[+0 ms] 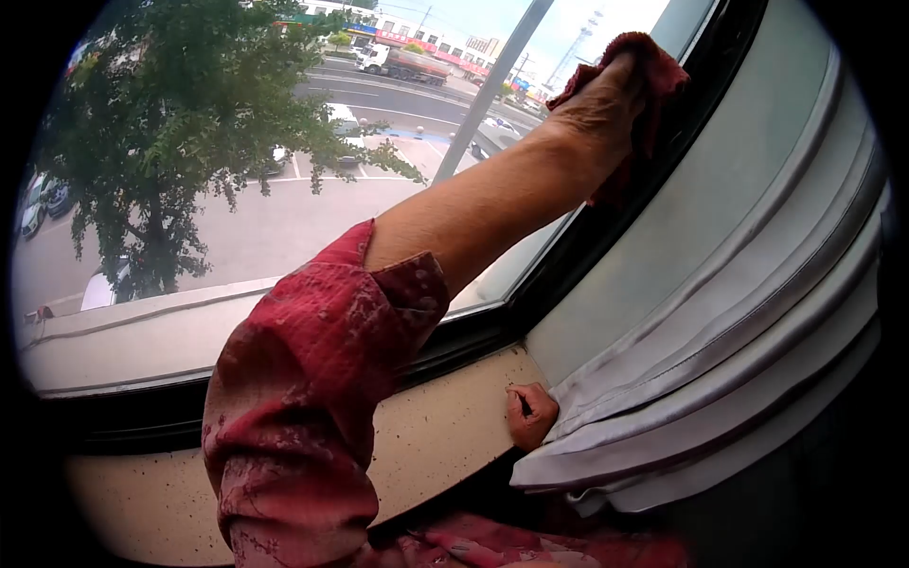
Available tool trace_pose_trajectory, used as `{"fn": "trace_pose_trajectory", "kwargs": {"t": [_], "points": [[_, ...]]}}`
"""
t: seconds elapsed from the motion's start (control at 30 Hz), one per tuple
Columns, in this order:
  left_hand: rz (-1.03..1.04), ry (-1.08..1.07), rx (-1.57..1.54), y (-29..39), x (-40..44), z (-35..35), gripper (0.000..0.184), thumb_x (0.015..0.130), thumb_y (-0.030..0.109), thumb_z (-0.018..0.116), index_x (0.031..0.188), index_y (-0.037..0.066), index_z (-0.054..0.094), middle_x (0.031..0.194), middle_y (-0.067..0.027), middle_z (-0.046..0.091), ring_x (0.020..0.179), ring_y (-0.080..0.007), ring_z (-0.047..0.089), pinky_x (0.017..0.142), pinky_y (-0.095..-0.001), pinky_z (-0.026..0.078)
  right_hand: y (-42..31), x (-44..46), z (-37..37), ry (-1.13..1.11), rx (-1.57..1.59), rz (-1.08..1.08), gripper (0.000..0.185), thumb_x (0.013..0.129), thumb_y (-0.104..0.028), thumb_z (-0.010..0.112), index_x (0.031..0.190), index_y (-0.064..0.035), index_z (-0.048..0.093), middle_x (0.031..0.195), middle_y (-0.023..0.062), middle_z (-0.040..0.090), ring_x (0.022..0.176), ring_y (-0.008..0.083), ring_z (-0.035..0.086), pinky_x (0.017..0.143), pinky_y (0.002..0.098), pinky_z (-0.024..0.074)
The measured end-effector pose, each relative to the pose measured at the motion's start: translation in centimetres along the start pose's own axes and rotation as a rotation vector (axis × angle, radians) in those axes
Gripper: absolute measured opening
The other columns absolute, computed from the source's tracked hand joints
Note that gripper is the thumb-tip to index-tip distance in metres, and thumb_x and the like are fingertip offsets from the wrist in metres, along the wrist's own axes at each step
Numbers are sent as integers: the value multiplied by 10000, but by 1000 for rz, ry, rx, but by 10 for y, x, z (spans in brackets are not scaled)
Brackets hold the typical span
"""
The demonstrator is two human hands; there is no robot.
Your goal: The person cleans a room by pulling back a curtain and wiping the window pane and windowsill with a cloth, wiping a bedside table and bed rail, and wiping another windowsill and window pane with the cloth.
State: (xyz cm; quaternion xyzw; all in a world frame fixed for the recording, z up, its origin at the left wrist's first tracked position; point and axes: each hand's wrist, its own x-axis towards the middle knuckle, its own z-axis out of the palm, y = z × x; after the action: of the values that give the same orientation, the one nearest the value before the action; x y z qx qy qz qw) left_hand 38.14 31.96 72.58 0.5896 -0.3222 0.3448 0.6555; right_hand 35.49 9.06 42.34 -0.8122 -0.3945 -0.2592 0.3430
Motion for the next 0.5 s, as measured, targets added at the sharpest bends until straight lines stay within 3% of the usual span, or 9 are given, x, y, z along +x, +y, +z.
{"fn": "trace_pose_trajectory", "kwargs": {"t": [0.07, 0.23, 0.33, 0.37, 0.4, 0.5], "points": [[-369, -39, -965, -36, -2, 20, 553, 965, 527, 417, 1351, 139, 496, 1425, -18, 438, 1286, -119, 340, 1088, -233, 166, 4, -4, 4, 45, 13, 12, 90, 826, -28, 603, 883, -4, 669, 762, 118, 625, 601, 196, 568, 544, 281, 433], [-460, -180, -875, -85, -19, 30, 594, 938, 570, 444, 1368, 161, 478, 1365, 33, 463, 1215, -92, 370, 1082, -240, 175, -8, 0, 2, 45, -9, 44, 85, 831, -35, 610, 878, -1, 672, 705, 93, 597, 566, 139, 521, 516, 258, 398], [-442, -134, -875, -90, -15, 34, 581, 944, 556, 441, 1372, 165, 474, 1347, 41, 465, 1197, -94, 381, 1081, -242, 192, -7, 1, 1, 31, -2, 48, 80, 827, -34, 617, 878, -5, 671, 686, 87, 585, 551, 140, 511, 506, 262, 390], [-227, -190, -966, -164, 6, 46, 586, 943, 558, 440, 1390, 179, 454, 1339, 40, 474, 1176, -107, 405, 1068, -243, 223, -8, 1, 1, 24, -9, 55, 80, 827, -34, 617, 878, -5, 671, 686, 87, 585, 551, 140, 511, 506, 262, 390], [-229, -185, -974, -160, 3, 46, 586, 943, 558, 440, 1390, 179, 454, 1339, 40, 474, 1176, -107, 405, 1068, -243, 223, -9, 2, 1, 26, -26, 53, 80, 825, -31, 616, 877, -6, 671, 688, 88, 589, 555, 141, 518, 509, 262, 394], [-382, -87, -703, -102, -11, 32, 473, 925, 575, 454, 1195, 202, 563, 1159, -21, 554, 1035, -143, 478, 943, -290, 346, -4, 1, 2, 26, -29, 47, 75, 823, -28, 617, 870, -7, 670, 699, 93, 602, 568, 145, 538, 517, 261, 406]]}}
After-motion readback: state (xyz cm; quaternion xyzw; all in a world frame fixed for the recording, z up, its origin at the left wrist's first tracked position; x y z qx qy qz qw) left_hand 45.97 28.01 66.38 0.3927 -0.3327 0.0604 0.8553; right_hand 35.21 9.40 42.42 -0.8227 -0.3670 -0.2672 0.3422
